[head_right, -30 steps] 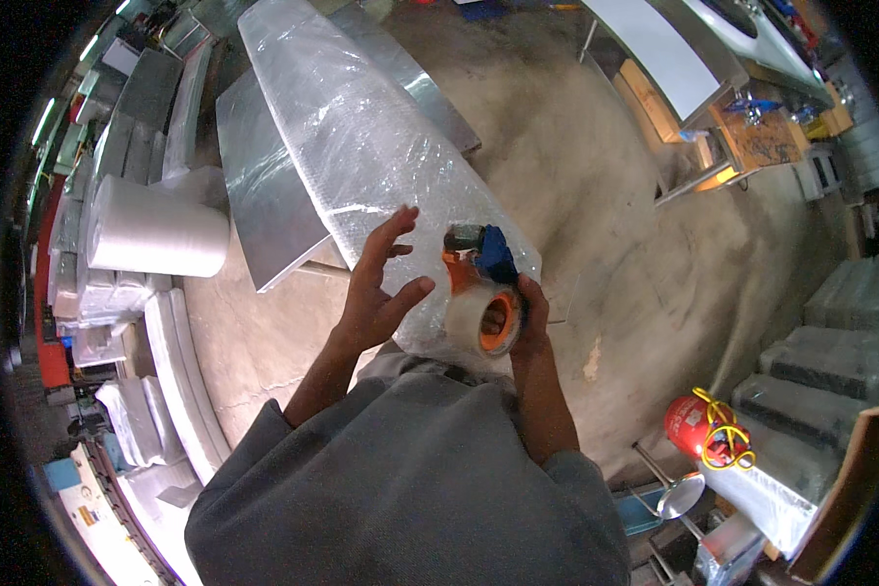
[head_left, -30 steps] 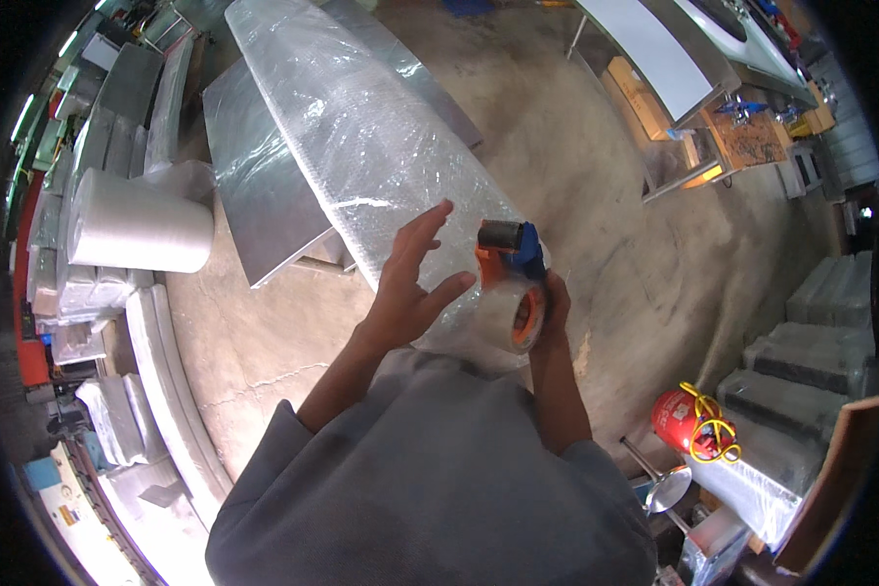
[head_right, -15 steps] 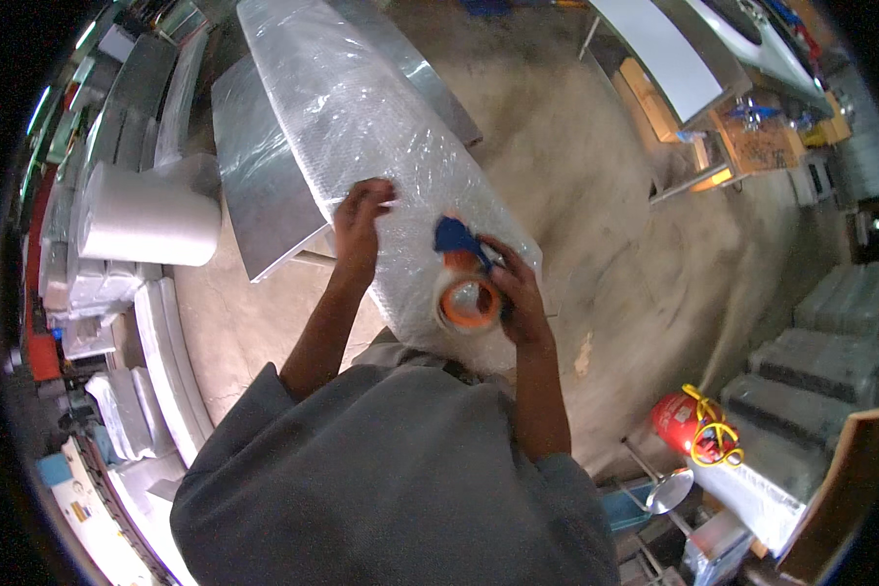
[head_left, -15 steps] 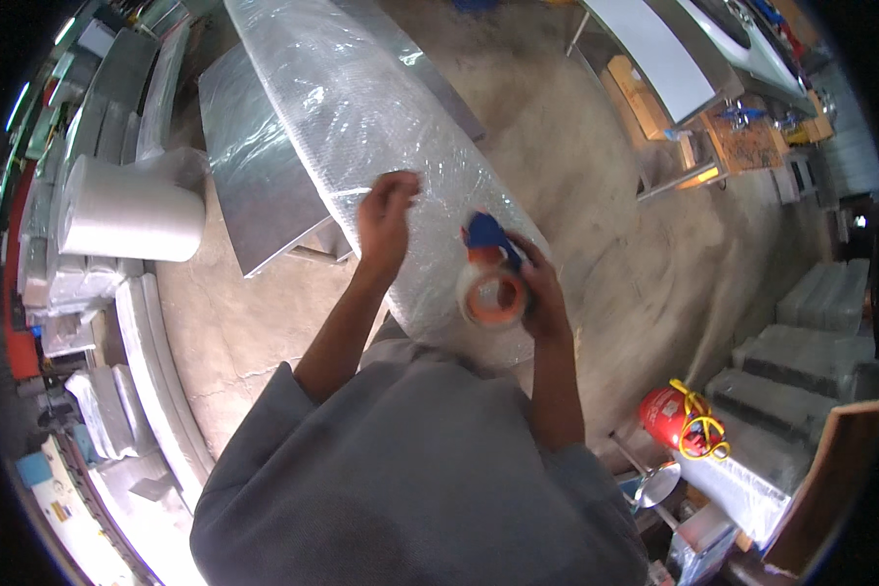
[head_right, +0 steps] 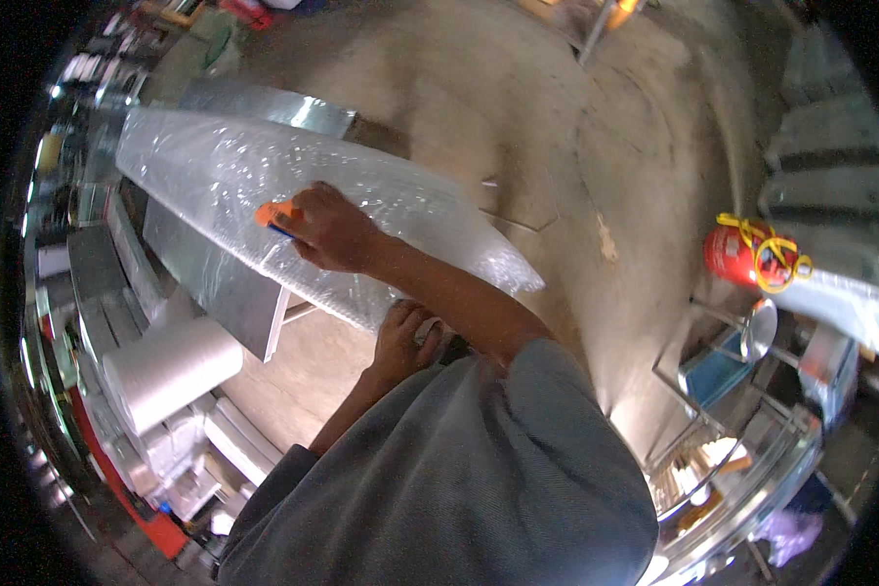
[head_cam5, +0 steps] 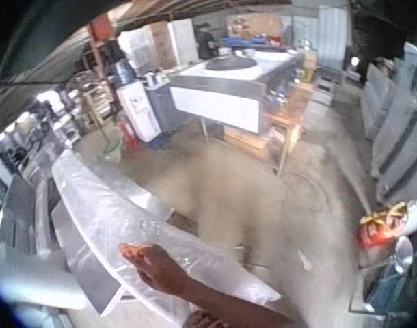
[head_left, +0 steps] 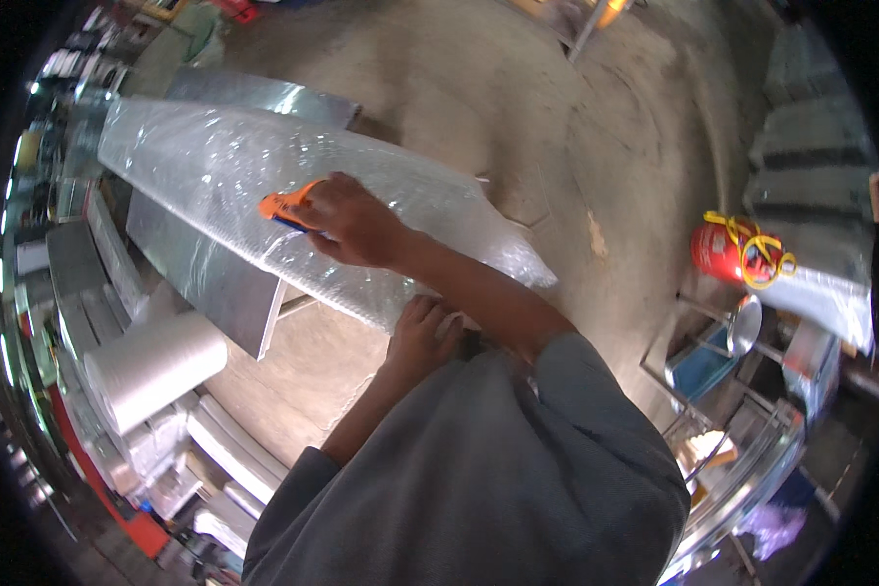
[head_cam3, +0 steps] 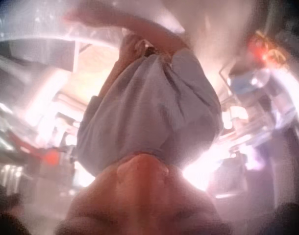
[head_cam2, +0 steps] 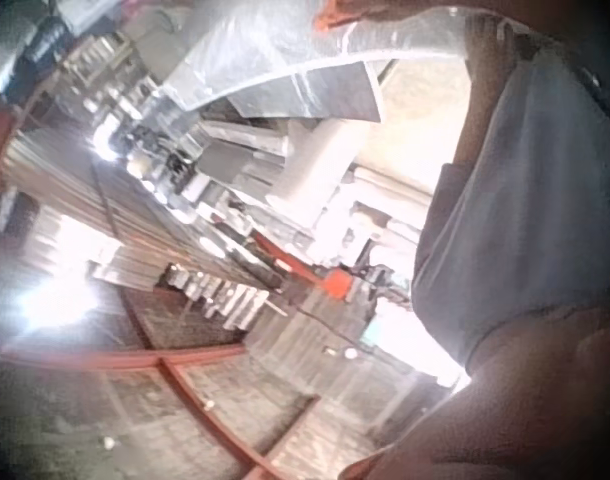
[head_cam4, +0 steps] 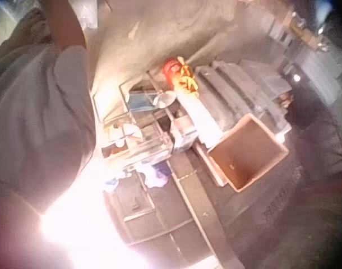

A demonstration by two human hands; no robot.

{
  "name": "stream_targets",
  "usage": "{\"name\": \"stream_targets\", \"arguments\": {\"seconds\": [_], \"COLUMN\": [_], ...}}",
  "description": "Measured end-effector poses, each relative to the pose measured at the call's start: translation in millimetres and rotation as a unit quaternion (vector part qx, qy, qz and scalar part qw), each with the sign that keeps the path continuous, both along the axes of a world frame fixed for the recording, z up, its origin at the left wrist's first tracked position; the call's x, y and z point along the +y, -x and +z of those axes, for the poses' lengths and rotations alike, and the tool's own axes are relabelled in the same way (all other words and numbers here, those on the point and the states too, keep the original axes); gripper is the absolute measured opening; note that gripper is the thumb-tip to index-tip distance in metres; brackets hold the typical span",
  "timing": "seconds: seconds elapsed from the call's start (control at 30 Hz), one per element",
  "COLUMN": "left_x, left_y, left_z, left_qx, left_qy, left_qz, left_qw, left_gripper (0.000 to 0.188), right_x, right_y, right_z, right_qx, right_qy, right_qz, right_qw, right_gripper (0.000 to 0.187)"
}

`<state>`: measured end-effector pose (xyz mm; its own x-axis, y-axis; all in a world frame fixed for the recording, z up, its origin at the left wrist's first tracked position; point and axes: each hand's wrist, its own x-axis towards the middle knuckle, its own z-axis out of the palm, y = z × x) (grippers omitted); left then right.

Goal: The person wraps a large rectangular glass pane with bubble wrap and secures it using a handheld tape dispenser. They smooth the wrap, fold edges, and apply tape along seams to fully enclose the glass.

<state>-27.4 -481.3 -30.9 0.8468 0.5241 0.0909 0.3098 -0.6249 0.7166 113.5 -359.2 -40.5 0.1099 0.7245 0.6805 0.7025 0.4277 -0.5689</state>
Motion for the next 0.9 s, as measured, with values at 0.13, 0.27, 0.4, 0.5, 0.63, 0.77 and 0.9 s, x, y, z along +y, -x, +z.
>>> {"name": "stream_targets", "arguments": {"seconds": [0.13, 0.27, 0.4, 0.5, 0.63, 0.77, 0.9], "left_x": [3.6, 36.7, 66.5, 69.0, 63.4, 62.6, 61.4], "left_y": [-26.7, -53.9, -68.6, -72.0, -78.9, -89.5, -105.4], "left_z": [6.2, 10.2, 4.2, -3.5, -9.6, -11.7, -13.8], "left_qx": [0.024, 0.072, 0.119, 0.154, 0.141, 0.163, 0.171], "left_qy": [-0.107, -0.174, -0.242, -0.277, -0.299, -0.320, -0.332], "left_qz": [-0.093, -0.206, -0.251, -0.335, -0.392, -0.437, -0.460], "left_qw": [0.990, 0.960, 0.930, 0.887, 0.859, 0.824, 0.805], "left_gripper": [0.055, 0.068, 0.082, 0.091, 0.095, 0.110, 0.108], "right_x": [-150.0, -295.8, -353.2, -342.4, -309.1, -283.0, -266.7], "right_y": [-107.2, -152.7, -93.2, -41.3, -15.0, -14.3, -1.2], "right_z": [-21.7, -93.7, -169.1, -200.1, -219.7, -247.1, -280.8], "right_qx": [0.239, 0.479, 0.694, 0.692, 0.765, 0.806, 0.837], "right_qy": [0.090, 0.109, 0.309, 0.370, 0.354, 0.268, 0.189], "right_qz": [-0.312, -0.458, -0.131, -0.090, -0.065, -0.017, -0.038], "right_qw": [0.915, 0.741, 0.637, 0.613, 0.534, 0.528, 0.511], "right_gripper": [0.031, 0.035, 0.055, 0.094, 0.095, 0.074, 0.048]}}
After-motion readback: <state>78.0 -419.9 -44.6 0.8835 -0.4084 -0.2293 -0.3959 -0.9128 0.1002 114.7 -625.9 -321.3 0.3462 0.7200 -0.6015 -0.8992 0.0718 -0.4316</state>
